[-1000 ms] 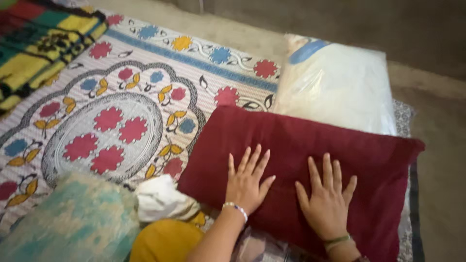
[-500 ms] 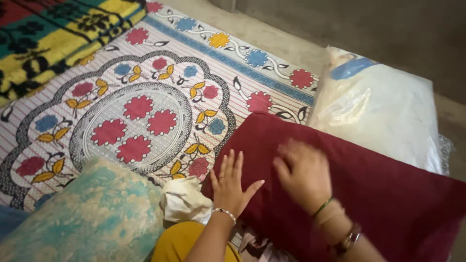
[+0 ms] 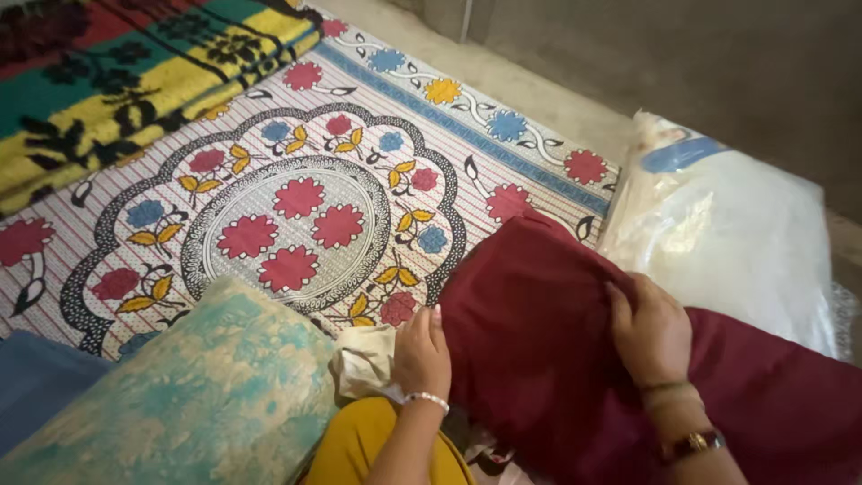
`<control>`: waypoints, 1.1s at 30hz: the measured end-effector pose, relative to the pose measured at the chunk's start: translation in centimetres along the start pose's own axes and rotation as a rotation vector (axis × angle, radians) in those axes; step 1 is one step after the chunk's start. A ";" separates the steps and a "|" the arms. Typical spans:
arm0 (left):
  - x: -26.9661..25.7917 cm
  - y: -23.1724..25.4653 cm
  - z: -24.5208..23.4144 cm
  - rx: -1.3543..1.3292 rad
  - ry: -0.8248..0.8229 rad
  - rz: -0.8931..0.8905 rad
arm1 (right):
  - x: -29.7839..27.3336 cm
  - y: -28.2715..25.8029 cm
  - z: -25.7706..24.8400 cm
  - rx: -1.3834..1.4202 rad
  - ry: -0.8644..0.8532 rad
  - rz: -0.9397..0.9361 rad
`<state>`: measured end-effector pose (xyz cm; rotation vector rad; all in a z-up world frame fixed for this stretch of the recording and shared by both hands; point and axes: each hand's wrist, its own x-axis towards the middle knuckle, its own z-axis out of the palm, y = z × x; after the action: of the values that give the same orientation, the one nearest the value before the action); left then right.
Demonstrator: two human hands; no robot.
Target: The person inserts a pillow insert into a maroon pillowcase, smooths the cover, and then handles a plastic-wrapped pillow insert and a floral pillowcase. The person adjusts the pillowcase opening and arranges the items on the patterned floor mat.
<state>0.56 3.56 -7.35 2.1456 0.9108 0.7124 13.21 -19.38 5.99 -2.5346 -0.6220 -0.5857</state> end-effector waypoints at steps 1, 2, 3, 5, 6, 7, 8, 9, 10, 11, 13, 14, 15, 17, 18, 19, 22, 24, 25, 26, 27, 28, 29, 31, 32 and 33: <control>-0.4 0.7 -0.8 -0.070 0.030 -0.006 | -0.8 -0.4 -1.2 0.026 0.021 0.028; -0.9 1.5 -1.7 -0.140 0.060 -0.012 | -1.7 -0.9 -2.4 0.051 0.043 0.055; -1.1 2.4 -2.5 -0.214 0.092 -0.010 | -2.2 -1.3 -3.5 0.078 0.074 0.081; -1.2 4.8 -4.5 -0.283 0.193 0.021 | -3.5 -2.2 -5.9 0.229 0.144 0.207; -1.2 6.2 -5.8 -0.318 0.241 0.036 | -4.0 -2.6 -6.9 0.306 0.176 0.269; -1.0 7.8 -7.1 -0.364 0.254 0.084 | -3.9 -2.7 -8.0 0.258 0.225 0.245; -0.8 9.5 -8.4 -0.411 0.267 0.133 | -3.8 -2.4 -9.5 0.209 0.274 0.223; -0.5 11.3 -10.0 -0.453 0.278 0.182 | -3.8 -2.1 -10.9 0.162 0.322 0.204; -0.1 13.3 -11.8 -0.483 0.315 0.292 | -3.5 -1.6 -12.5 0.204 0.419 0.126; 0.6 15.6 -13.5 -0.513 0.351 0.399 | -3.3 -1.3 -13.8 0.243 0.513 0.045; 1.5 20.2 -17.4 -0.576 0.413 0.617 | -4.2 -0.8 -16.5 0.249 0.646 0.048; 1.6 22.3 -19.3 -0.609 0.438 0.726 | -4.6 -0.3 -17.5 0.252 0.714 0.049; 1.4 24.0 -21.0 -0.615 0.460 0.815 | -5.3 0.1 -17.9 0.469 0.732 0.038; 0.7 26.6 -23.8 -0.615 0.460 0.962 | -6.6 1.0 -18.5 0.804 0.738 0.016; 0.4 27.5 -24.7 -0.610 0.438 1.020 | -7.0 1.4 -18.8 0.922 0.733 0.010; -0.1 27.8 -25.1 -0.596 0.394 1.058 | -7.7 1.5 -19.1 0.940 0.708 0.017; -1.8 27.2 -24.5 -0.539 0.219 1.149 | -8.6 0.8 -20.1 0.935 0.538 0.240; -3.1 25.9 -23.1 -0.573 0.096 1.211 | -8.6 0.0 -20.5 0.909 0.414 0.377; -3.7 25.2 -22.4 -0.589 0.033 1.238 | -8.5 -0.4 -20.6 0.895 0.365 0.409; -3.9 24.6 -21.9 -0.620 0.023 1.237 | -8.4 -0.7 -20.8 0.881 0.315 0.441; -3.9 23.9 -21.7 -0.649 0.018 1.237 | -8.2 -1.0 -21.2 0.887 0.317 0.420; -3.8 23.4 -21.6 -0.679 0.012 1.237 | -7.9 -1.3 -21.9 0.892 0.319 0.399; -3.6 23.0 -21.5 -0.723 -0.041 1.246 | -7.3 -1.5 -22.4 0.899 0.317 0.377; -3.0 22.4 -21.3 -0.808 -0.148 1.263 | -5.0 -1.9 -23.0 1.032 0.315 0.316; -3.4 22.0 -21.0 -0.808 -0.203 1.226 | -3.9 -2.1 -23.3 1.099 0.312 0.285; -4.1 21.4 -20.8 -0.804 -0.258 1.189 | -2.9 -2.2 -23.3 1.087 0.217 0.257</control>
<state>-7.99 -2.76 20.77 1.7587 -0.8111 1.0458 2.97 -30.74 23.96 -1.4668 -0.3635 -0.2863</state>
